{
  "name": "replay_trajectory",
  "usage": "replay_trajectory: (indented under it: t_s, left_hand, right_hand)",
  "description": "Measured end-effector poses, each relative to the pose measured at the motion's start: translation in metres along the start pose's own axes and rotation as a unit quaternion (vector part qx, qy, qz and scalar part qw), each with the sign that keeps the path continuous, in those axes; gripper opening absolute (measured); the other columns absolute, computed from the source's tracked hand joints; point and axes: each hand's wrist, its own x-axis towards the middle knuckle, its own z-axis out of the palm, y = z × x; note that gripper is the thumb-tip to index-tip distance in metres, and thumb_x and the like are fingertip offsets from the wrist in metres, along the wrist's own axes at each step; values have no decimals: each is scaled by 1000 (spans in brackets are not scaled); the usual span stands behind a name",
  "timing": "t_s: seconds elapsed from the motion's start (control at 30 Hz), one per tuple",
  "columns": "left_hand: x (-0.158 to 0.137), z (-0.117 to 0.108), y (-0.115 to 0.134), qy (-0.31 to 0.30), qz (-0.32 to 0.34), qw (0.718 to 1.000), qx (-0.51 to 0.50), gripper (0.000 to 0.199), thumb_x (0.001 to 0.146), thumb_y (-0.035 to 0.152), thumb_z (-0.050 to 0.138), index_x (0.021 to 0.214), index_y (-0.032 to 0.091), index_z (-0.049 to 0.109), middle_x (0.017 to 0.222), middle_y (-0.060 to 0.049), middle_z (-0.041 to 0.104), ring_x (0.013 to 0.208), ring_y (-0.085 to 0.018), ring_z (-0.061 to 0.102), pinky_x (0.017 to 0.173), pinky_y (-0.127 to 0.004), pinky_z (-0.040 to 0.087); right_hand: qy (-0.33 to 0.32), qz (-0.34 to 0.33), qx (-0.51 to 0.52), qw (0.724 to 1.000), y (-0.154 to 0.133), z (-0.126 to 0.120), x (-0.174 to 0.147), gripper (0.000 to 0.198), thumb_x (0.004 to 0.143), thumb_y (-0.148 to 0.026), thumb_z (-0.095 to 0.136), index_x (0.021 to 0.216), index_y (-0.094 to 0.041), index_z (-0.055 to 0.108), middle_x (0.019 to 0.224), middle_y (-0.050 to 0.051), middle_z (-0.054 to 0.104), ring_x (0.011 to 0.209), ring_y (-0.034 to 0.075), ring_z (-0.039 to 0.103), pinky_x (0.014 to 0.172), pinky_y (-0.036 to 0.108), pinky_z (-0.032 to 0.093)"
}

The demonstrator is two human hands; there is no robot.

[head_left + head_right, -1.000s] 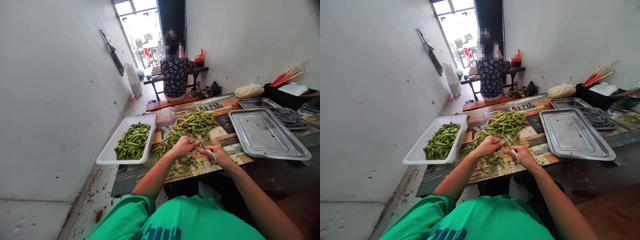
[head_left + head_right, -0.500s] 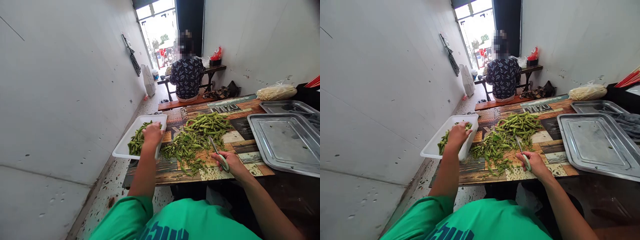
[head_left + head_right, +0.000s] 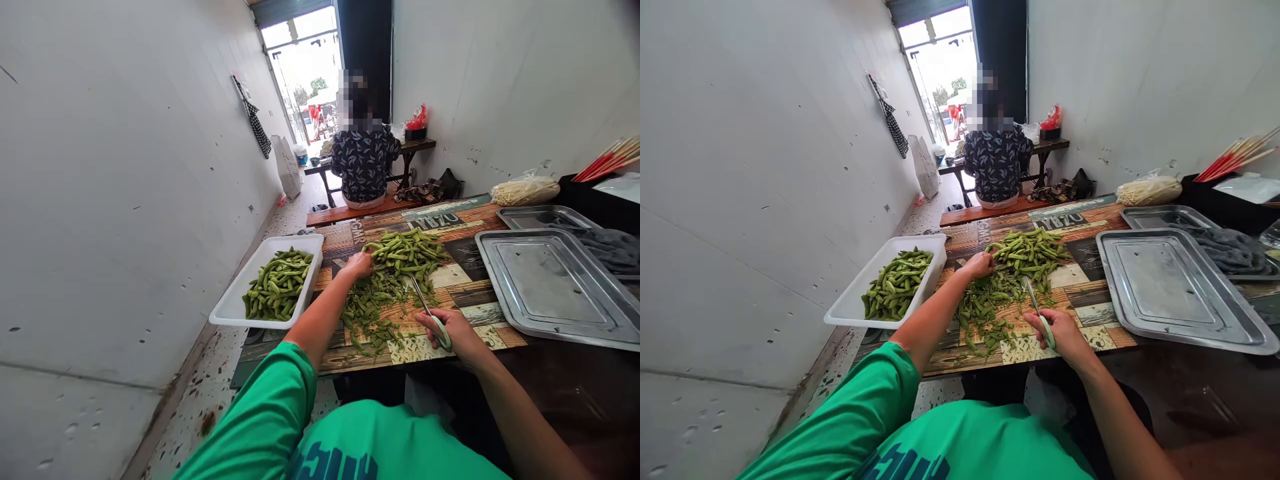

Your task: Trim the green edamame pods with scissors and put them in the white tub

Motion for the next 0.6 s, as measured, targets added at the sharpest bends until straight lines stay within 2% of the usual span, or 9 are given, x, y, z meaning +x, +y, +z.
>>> replay_trajectory:
  t_s: [0.1,0.2,0.3,0.4,0.5,0.6]
  left_hand:
    - [-9,-2,-1,62,-3,996,-57,19,78,30,59,93,21,67,100,-6,68,99,-21,59,89,-35,42]
    - [-28,-1,5,136,25,969,-203,23,77,32,61,93,18,69,88,-5,69,85,-17,60,81,-30,43]
    - [-51,5,18,107,64,926,-356,31,73,37,64,91,13,71,77,-4,68,68,-12,56,65,-23,42]
    - [-70,9,31,63,71,893,-440,36,68,41,67,87,11,72,69,-2,65,59,-9,50,57,-22,39]
    - [-80,8,39,37,72,877,-474,37,65,42,69,85,11,73,65,-1,64,56,-8,48,55,-22,37]
    - [-82,7,42,16,75,872,-483,35,65,41,70,83,11,73,65,-1,64,57,-9,48,56,-22,38]
  right_hand:
    - [-20,-22,-11,999,0,3,4,43,68,-57,66,76,-16,58,48,-4,52,38,8,46,39,21,33]
    - [-25,-28,-12,999,-6,9,6,44,66,-58,67,73,-16,57,49,-4,53,39,9,47,38,20,32]
    - [-20,-23,-18,999,-16,14,6,45,65,-60,67,70,-17,55,49,-4,51,39,8,46,36,20,30]
    - [-14,-32,-34,999,-21,17,7,45,66,-61,65,68,-17,55,48,-4,50,40,8,46,37,20,32]
    - [-18,-50,-47,998,-20,18,8,44,66,-60,66,72,-16,59,49,-5,48,42,9,46,39,21,36]
    - [-32,-63,-45,996,-19,16,8,43,67,-58,67,72,-16,60,49,-5,47,44,9,46,42,21,38]
